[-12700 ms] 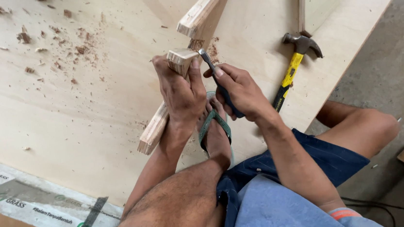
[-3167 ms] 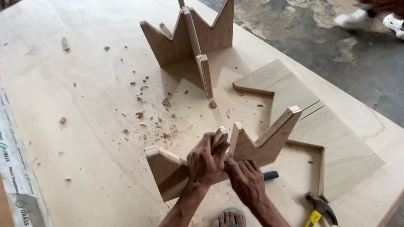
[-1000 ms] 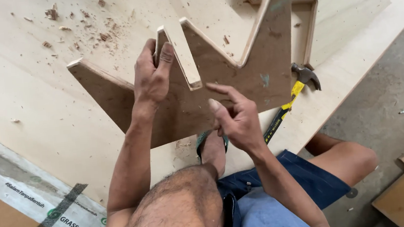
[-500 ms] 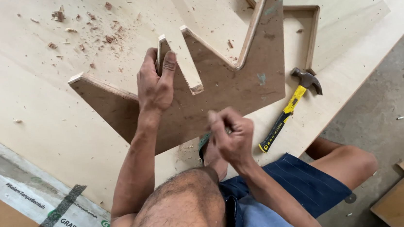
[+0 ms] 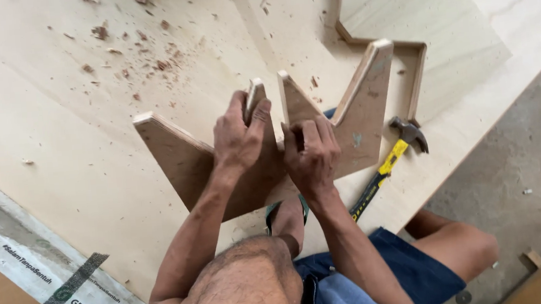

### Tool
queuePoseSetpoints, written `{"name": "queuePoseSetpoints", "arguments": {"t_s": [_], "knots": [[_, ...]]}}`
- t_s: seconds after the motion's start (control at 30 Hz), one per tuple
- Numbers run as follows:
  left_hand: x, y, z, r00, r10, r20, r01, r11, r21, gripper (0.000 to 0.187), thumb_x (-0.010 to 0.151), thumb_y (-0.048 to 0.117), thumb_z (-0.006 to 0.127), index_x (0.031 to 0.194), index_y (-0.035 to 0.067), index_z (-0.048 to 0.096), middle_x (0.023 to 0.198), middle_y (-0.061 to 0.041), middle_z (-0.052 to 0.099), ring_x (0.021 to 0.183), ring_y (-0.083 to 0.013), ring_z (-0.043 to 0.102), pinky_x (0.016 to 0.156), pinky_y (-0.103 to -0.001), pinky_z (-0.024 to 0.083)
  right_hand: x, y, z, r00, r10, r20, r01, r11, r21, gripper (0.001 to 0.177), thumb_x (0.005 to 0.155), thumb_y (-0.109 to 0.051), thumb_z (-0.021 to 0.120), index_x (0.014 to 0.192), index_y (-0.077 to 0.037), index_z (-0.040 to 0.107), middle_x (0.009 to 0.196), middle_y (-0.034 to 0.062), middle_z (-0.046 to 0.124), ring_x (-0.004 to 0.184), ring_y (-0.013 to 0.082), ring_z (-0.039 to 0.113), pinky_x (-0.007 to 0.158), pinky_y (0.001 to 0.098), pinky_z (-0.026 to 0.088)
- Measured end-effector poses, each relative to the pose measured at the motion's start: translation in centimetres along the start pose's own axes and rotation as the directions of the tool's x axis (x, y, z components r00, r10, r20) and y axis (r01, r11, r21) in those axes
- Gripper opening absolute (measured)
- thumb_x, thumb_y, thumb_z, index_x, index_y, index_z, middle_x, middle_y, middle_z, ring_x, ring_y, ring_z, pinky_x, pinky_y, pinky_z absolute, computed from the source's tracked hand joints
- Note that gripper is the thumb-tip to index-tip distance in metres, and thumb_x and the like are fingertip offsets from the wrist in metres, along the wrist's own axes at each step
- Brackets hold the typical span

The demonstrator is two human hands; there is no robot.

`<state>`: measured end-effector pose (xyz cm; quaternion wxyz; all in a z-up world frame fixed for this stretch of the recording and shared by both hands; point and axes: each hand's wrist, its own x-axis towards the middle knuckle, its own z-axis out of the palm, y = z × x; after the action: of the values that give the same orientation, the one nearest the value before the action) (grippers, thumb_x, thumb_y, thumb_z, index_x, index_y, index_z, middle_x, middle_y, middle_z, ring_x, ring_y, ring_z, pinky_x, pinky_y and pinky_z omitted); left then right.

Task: Carving and shaping plywood pieces using a hammer, chisel, and utility knife

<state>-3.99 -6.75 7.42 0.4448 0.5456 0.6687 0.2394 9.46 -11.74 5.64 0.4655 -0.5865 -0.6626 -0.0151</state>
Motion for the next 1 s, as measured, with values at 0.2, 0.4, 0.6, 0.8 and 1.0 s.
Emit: {"name": "queuePoseSetpoints", "arguments": {"t_s": [0.2,0.4,0.6,0.8,1.0], "knots": [[0.2,-0.5,-2.7,0.998,-0.03,-0.055,0.031,0.999,0.021,0.046,0.095,0.062,0.058,0.108,0.018,0.061,0.08,-0.025,0.065,0.092,-0.0494,0.069,0.082,-0.056,0.051,-3.2,3.0,-1.9,0.967,0.225,0.121,-0.247,0.944,0.217,0.023,0.096,-0.021,0.078,0.08,-0.01,0.065,0.071,0.0041,0.056,0.065,0.027,0.064,0.066,0.0323,0.054],[2.3,-5.9,-11.0,0.744,0.335,-0.578,-0.34,0.935,0.103,0.035,0.098,0.043,0.073,0.086,0.016,0.054,0.057,-0.013,0.048,0.058,-0.0254,0.057,0.06,-0.039,0.048,-7.3,9.1,-9.8,0.874,0.42,0.246,-0.448,0.892,0.067,0.017,0.104,-0.01,0.071,0.088,-0.005,0.073,0.07,0.014,0.064,0.065,0.0294,0.068,0.064,0.0379,0.054],[3.1,-13.5,-19.1,0.25,0.558,-0.791,-0.458,0.788,0.411,0.051,0.098,0.042,0.083,0.079,0.012,0.047,0.061,-0.004,0.033,0.054,-0.0196,0.045,0.064,-0.028,0.045,-11.0,11.4,-13.5,0.77,0.609,0.188,-0.603,0.792,-0.096,0.02,0.111,-0.015,0.071,0.093,-0.007,0.074,0.068,0.0069,0.066,0.065,0.0196,0.066,0.067,0.0324,0.052],[-2.1,-12.2,-20.9,0.118,0.733,-0.67,-0.259,0.674,0.692,0.039,0.116,0.032,0.04,0.115,-0.005,0.053,0.089,-0.018,0.061,0.071,-0.028,0.061,0.064,-0.039,0.052,-12.6,10.4,-12.1,0.736,0.611,0.292,-0.578,0.792,-0.197,0.019,0.104,-0.01,0.068,0.098,0.008,0.074,0.072,0.0125,0.07,0.055,0.0187,0.059,0.052,0.0308,0.047],[0.6,-23.5,-14.4,0.322,0.585,-0.745,-0.297,0.809,0.507,0.073,0.086,0.057,0.087,0.107,-0.009,0.063,0.073,-0.026,0.059,0.066,-0.0446,0.067,0.06,-0.046,0.052,-13.0,11.3,-7.9,0.802,0.517,0.298,-0.506,0.854,-0.119,0.012,0.101,-0.019,0.075,0.092,-0.012,0.078,0.073,0.0069,0.072,0.067,0.0224,0.071,0.063,0.0355,0.058]]}}
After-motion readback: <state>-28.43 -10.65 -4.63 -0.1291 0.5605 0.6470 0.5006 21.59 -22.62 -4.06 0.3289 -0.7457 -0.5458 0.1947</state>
